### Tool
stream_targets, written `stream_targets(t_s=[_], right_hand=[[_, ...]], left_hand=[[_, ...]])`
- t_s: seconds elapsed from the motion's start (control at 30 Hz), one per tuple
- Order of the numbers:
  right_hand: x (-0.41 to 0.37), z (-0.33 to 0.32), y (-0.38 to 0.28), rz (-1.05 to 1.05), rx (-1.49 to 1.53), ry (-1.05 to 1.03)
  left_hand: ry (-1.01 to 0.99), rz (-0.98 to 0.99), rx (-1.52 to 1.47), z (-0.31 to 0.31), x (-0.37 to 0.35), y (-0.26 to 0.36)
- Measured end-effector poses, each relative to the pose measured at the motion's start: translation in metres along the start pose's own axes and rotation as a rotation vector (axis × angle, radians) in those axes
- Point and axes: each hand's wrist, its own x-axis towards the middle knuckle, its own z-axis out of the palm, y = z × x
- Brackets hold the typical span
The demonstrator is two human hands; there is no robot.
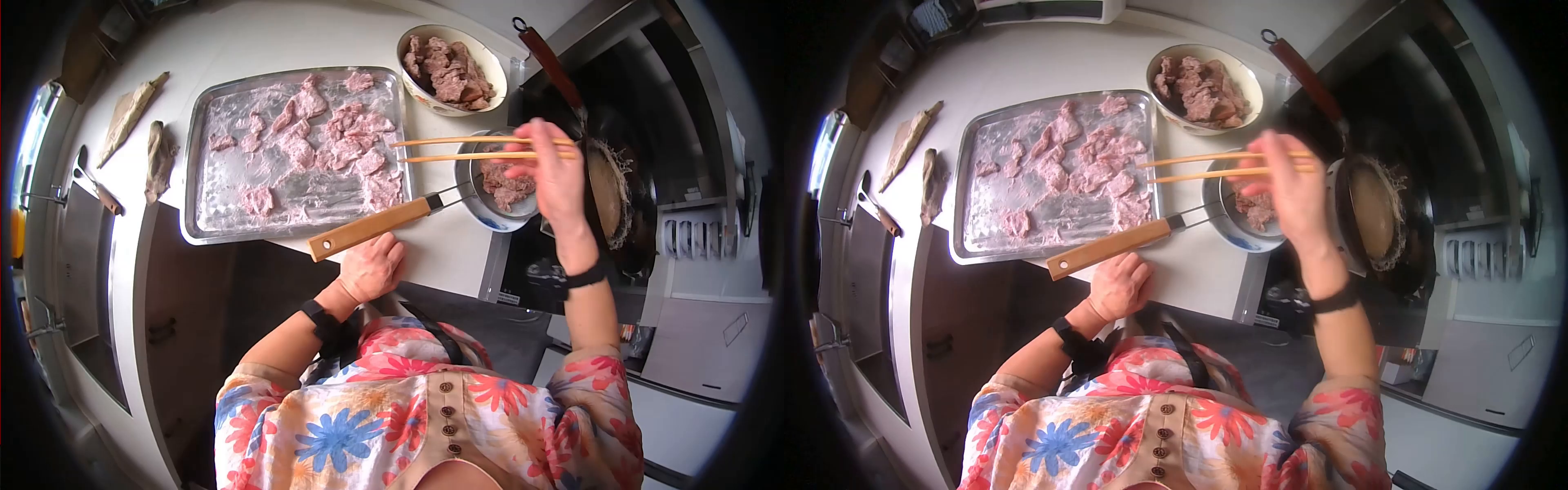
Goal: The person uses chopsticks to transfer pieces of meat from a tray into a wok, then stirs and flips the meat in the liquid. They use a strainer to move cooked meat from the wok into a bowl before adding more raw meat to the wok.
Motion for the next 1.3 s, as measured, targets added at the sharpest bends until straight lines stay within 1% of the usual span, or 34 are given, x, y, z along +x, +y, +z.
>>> stream_targets(t_s=[0.17, 0.27, 0.4, 0.47, 0.57, 0.63, 0.73, 0.8, 0.83, 0.9, 1.0, 1.3], right_hand=[[0.015, 0.024, 0.003, 0.085, -0.076, -0.114], [0.021, 0.028, 0.0, 0.197, -0.134, -0.183], [0.029, 0.033, -0.002, 0.197, -0.156, -0.235], [0.033, 0.033, -0.01, 0.246, -0.211, -0.303], [0.04, 0.026, -0.012, 0.217, -0.246, -0.314], [0.04, 0.033, -0.011, 0.24, -0.262, -0.303], [0.042, 0.035, -0.002, 0.21, -0.253, -0.319], [0.041, 0.035, 0.005, 0.221, -0.153, -0.276], [0.04, 0.033, 0.011, 0.223, -0.154, -0.278], [0.04, 0.028, 0.022, 0.225, -0.034, -0.187], [0.034, 0.032, 0.027, 0.221, -0.025, -0.201], [0.029, 0.033, 0.02, 0.158, -0.002, -0.313]], left_hand=[[0.011, 0.007, -0.033, -0.001, -0.002, -0.002], [0.018, 0.021, -0.043, -0.003, -0.002, -0.003], [0.005, 0.042, -0.042, -0.002, -0.002, -0.005], [-0.004, 0.048, -0.037, -0.003, -0.002, -0.005], [-0.025, 0.049, -0.036, -0.005, -0.002, -0.005], [-0.038, 0.042, -0.044, -0.006, -0.002, -0.005], [-0.049, 0.03, -0.053, -0.005, -0.003, -0.005], [-0.063, 0.035, -0.082, -0.004, -0.004, -0.005], [-0.062, 0.033, -0.083, -0.003, -0.004, -0.006], [-0.074, 0.042, -0.095, -0.003, -0.004, -0.007], [-0.105, 0.025, -0.103, -0.003, -0.005, -0.006], [-0.08, 0.038, -0.088, -0.008, -0.001, -0.005]])
